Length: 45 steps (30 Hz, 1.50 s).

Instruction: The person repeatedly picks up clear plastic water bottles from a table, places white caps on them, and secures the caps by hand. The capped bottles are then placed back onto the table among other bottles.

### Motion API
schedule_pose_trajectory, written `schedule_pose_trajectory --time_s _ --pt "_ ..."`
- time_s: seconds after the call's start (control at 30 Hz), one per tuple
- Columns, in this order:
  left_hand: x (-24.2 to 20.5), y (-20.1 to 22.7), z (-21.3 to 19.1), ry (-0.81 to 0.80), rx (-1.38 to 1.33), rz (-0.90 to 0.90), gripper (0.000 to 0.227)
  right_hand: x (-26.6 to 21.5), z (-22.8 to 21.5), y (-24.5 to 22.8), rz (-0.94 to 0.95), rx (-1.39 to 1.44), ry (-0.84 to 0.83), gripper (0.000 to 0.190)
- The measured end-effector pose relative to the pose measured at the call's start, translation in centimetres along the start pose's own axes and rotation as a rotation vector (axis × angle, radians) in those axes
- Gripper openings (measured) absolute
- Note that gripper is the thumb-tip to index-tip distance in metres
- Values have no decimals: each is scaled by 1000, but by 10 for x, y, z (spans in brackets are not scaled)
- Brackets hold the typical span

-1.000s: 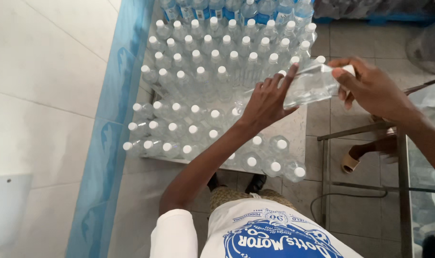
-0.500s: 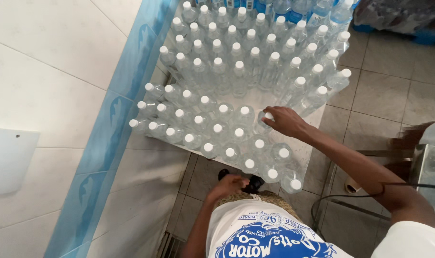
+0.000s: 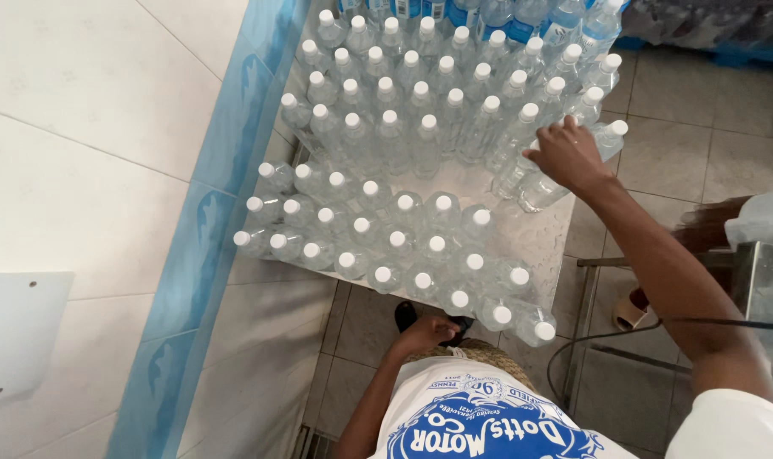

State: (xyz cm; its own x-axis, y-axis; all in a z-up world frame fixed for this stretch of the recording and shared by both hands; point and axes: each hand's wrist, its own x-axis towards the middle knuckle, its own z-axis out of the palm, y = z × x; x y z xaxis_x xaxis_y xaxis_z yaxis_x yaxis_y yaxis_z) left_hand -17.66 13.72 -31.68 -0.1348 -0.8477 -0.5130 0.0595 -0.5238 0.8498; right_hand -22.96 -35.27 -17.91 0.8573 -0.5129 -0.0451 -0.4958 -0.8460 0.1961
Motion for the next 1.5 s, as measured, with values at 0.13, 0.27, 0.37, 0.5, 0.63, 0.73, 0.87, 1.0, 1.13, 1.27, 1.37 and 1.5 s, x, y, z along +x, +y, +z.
schedule_pose_trajectory --time_s 0.13,0.27,0.37,0.5,0.63,0.73,0.87,1.0,1.13,1.27,1.37,1.5 --pt "-45 44 -27 -84 333 -140 58 4 13 -7 0 152 -81 46" --pt "-105 118 -44 -130 211 51 53 -17 -24 -18 54 409 -97 43" --pt "-125 170 -57 2 53 323 38 -40 -94 -29 75 428 12 39" --pt "-130 241 -62 419 118 690 63 -102 -217 -59 -87 340 302 26" --pt "-75 278 -84 621 645 957 120 -170 -349 -104 -127 312 356 33" --pt "-63 310 -87 734 819 1168 136 -188 -369 -118 -100 469 470 29" --pt "-99 298 -100 451 699 1012 121 -187 -349 -131 108 813 138 44" --pt "-133 268 -120 239 630 748 120 -192 -288 -131 -189 682 -83 50" --pt "-157 259 -132 131 628 621 121 -190 -235 -134 -445 448 46 45" --pt "-169 259 -130 109 742 539 123 -195 -199 -154 -139 729 -99 55" --pt "-167 249 -127 116 762 545 123 -197 -235 -165 228 1005 -421 80" --pt "-171 253 -127 77 674 529 122 -215 -230 -146 -200 516 5 62"
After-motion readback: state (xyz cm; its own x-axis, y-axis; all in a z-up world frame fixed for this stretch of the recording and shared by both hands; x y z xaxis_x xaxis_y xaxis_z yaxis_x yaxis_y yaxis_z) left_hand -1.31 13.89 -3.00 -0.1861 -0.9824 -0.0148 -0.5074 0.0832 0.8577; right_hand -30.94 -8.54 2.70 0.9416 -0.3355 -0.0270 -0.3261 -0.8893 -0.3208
